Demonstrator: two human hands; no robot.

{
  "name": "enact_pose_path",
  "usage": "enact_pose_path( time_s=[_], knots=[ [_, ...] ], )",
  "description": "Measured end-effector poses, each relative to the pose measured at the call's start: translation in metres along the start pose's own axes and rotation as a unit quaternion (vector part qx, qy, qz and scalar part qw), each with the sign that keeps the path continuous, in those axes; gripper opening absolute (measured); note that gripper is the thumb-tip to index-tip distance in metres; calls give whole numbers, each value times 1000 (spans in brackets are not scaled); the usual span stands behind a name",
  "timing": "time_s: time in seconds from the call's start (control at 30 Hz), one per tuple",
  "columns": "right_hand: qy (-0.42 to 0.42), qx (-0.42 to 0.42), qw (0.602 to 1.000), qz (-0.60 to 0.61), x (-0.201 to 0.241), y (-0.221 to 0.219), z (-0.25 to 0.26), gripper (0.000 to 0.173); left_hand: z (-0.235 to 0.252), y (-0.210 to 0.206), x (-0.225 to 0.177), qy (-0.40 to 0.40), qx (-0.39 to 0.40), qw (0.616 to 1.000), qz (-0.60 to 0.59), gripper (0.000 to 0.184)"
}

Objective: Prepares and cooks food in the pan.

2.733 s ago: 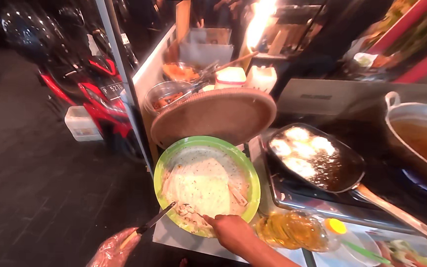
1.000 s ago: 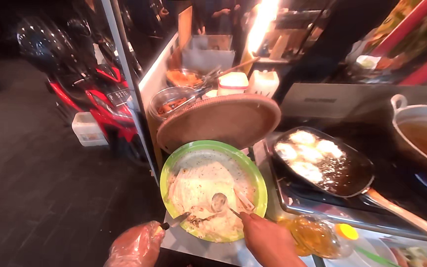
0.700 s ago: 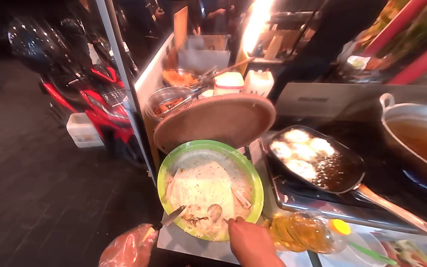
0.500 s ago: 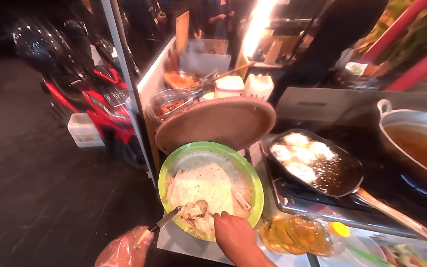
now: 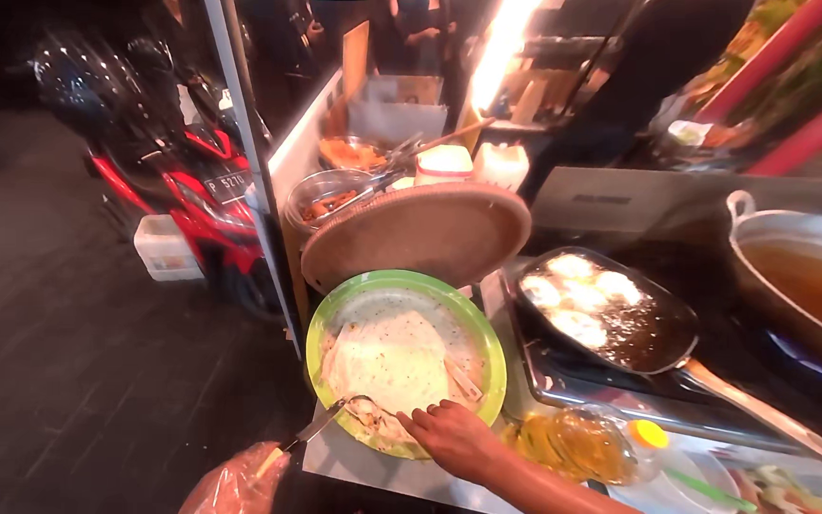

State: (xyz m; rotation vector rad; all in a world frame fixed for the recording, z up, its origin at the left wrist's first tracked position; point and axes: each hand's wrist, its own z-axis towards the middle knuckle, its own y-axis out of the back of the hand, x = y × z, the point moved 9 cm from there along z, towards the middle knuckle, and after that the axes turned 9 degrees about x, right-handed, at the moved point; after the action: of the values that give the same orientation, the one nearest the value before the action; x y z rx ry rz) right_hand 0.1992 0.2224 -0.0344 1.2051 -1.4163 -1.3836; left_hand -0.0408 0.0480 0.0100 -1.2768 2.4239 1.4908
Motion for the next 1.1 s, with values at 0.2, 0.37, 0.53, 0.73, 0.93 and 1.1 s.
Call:
enact_pose_path(
  time_s=[0.2,0.37,0.53,0.73,0.93,1.1],
  knots=[
    [-177,26,951,251,-55,-6,-48,32,-4,3,-5,-39,27,998,-44,45],
    [-235,-185,945,133,-34,15,-80,27,-2,-9,-10,-57,59,993,-88,41],
    [-242,-220,941,82,-7,11,-74,30,5,-19,-31,-73,38,993,-89,41],
    [-239,-216,942,95,6,4,-66,33,6,-21,-48,-22,-12,999,21,46],
    [-222,-242,941,86,3,6,-60,32,9,-24,-43,27,30,995,90,47],
    [-247,-246,933,91,-19,29,-67,31,8,-18,-47,55,63,990,115,47]
  ],
)
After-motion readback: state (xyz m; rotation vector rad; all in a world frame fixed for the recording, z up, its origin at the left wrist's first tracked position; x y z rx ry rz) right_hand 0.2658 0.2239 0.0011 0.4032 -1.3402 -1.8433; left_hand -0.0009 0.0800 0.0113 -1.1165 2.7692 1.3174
